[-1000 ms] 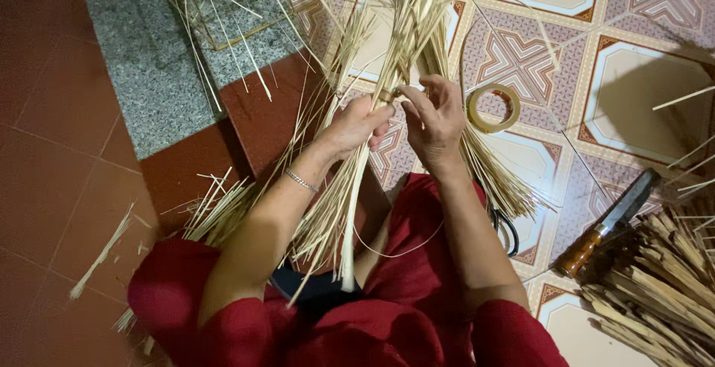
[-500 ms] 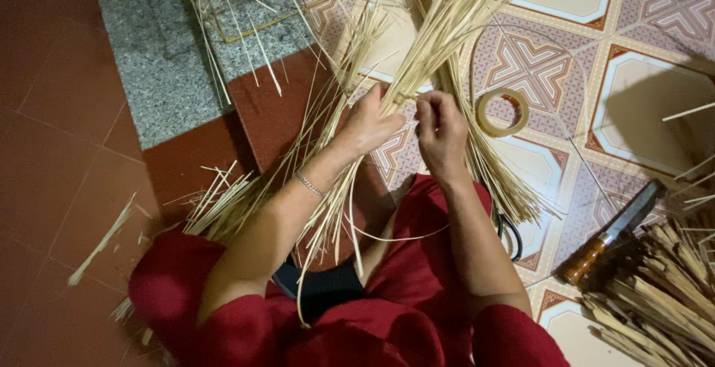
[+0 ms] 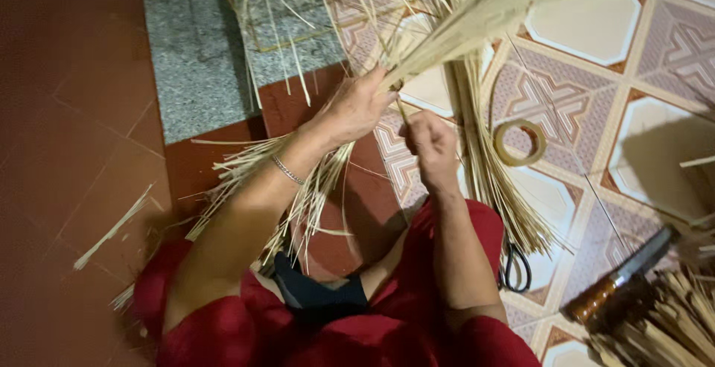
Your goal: The person gathers and aligns thin straw strips, then ties them into bundles using a thin strip of material. The person repeatedly picks up straw, aligns it, and secures it into a bundle.
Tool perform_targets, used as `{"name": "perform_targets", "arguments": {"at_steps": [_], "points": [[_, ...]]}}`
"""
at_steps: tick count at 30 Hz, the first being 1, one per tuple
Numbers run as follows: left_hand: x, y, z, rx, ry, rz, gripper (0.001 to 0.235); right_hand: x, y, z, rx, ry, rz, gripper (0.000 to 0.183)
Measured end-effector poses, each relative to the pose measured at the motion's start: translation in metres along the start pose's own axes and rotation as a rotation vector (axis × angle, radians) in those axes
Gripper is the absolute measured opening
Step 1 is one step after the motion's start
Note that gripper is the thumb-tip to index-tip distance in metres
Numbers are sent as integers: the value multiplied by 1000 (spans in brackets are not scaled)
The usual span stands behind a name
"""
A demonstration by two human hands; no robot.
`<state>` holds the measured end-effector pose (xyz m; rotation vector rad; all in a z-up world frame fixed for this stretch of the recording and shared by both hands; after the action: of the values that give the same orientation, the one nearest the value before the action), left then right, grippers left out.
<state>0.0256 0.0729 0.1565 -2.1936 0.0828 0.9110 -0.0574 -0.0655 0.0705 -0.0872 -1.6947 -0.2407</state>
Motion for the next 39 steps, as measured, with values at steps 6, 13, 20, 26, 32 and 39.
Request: {"name": "perform_targets", "arguments": {"at_steps": [6, 13, 20, 26, 32, 39], "points": [[34, -17, 30, 221, -468, 97, 35, -12, -6, -32, -163, -50, -179, 18], [40, -37, 43, 109, -281, 53, 36, -58, 63, -17, 130, 73, 319, 46], [67, -21, 44, -104, -143, 519, 55, -13, 52, -6, 507, 175, -801, 45], [51, -5, 44, -66, 1, 373, 47, 9, -7, -27, -211, -43, 52, 27], [72, 13, 49, 47, -476, 437, 35, 55, 25, -11, -279, -263, 717, 11], [68, 27, 57, 61, -335, 387, 39, 88, 53, 4, -255, -517, 809, 7]]}}
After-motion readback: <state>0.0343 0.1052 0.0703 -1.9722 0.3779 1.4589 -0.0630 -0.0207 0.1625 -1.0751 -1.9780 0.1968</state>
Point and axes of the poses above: each hand's wrist, its own z-axis away from the middle knuckle, its own y-axis out of the palm, x = y × z, the point moved 9 cm from there along -z, towards the middle knuckle, and after that the axes turned 11 degrees about y, right-handed, at the moved point
